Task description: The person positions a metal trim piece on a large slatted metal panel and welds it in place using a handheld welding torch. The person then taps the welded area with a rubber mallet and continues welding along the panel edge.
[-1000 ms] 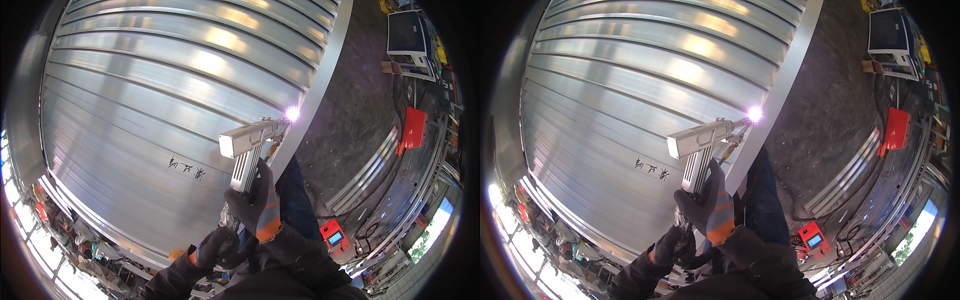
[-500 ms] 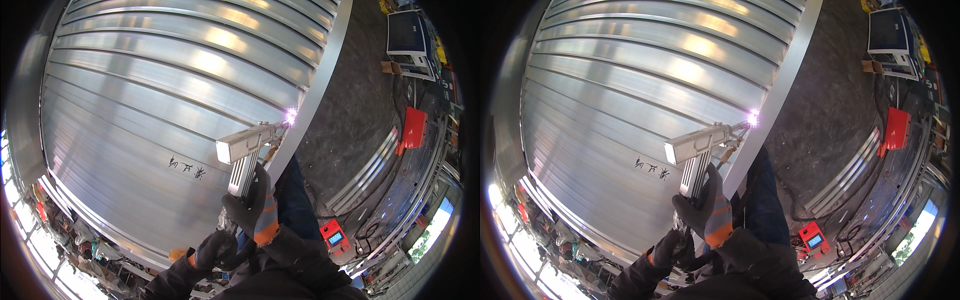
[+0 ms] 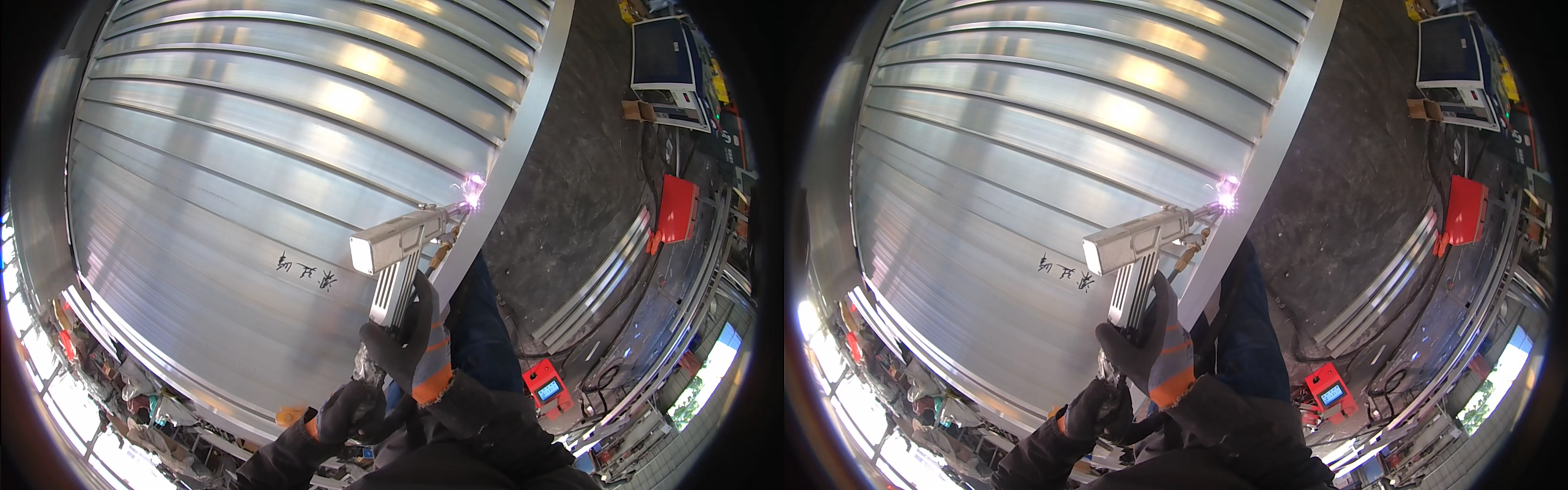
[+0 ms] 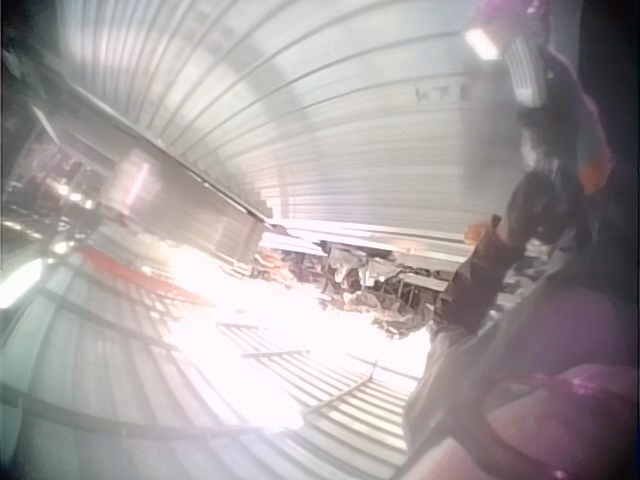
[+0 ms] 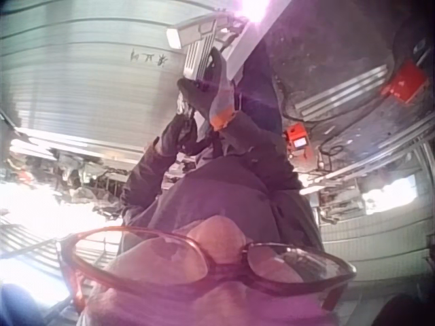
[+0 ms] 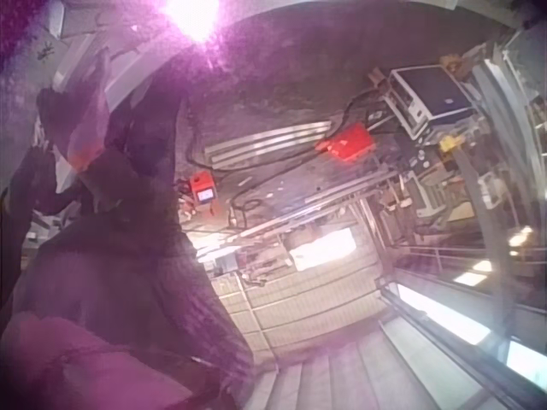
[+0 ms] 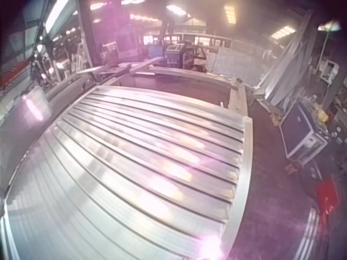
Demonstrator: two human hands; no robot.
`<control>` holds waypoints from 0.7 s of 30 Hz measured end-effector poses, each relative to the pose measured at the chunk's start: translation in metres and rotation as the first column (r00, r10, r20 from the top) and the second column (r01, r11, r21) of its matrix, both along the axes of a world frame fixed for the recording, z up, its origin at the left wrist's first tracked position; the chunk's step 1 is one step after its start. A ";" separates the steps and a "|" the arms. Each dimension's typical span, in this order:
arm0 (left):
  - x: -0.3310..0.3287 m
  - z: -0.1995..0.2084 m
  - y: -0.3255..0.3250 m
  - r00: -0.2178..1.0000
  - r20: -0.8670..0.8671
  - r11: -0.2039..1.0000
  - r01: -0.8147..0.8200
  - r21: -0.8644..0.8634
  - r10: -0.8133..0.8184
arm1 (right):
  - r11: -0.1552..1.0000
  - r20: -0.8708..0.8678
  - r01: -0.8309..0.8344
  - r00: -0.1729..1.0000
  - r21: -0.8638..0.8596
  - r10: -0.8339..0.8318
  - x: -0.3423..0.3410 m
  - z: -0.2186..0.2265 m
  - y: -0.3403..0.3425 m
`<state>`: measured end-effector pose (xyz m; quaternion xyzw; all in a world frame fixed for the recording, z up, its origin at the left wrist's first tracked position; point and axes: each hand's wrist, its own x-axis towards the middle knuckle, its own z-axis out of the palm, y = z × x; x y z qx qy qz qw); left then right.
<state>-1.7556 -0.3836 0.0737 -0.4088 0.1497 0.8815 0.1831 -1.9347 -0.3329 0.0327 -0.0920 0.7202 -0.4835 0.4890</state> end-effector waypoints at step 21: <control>0.019 0.002 0.008 0.999 0.029 1.000 0.028 0.015 -0.028 | 0.999 -0.026 -0.012 1.000 -0.032 0.011 0.015 0.003 0.008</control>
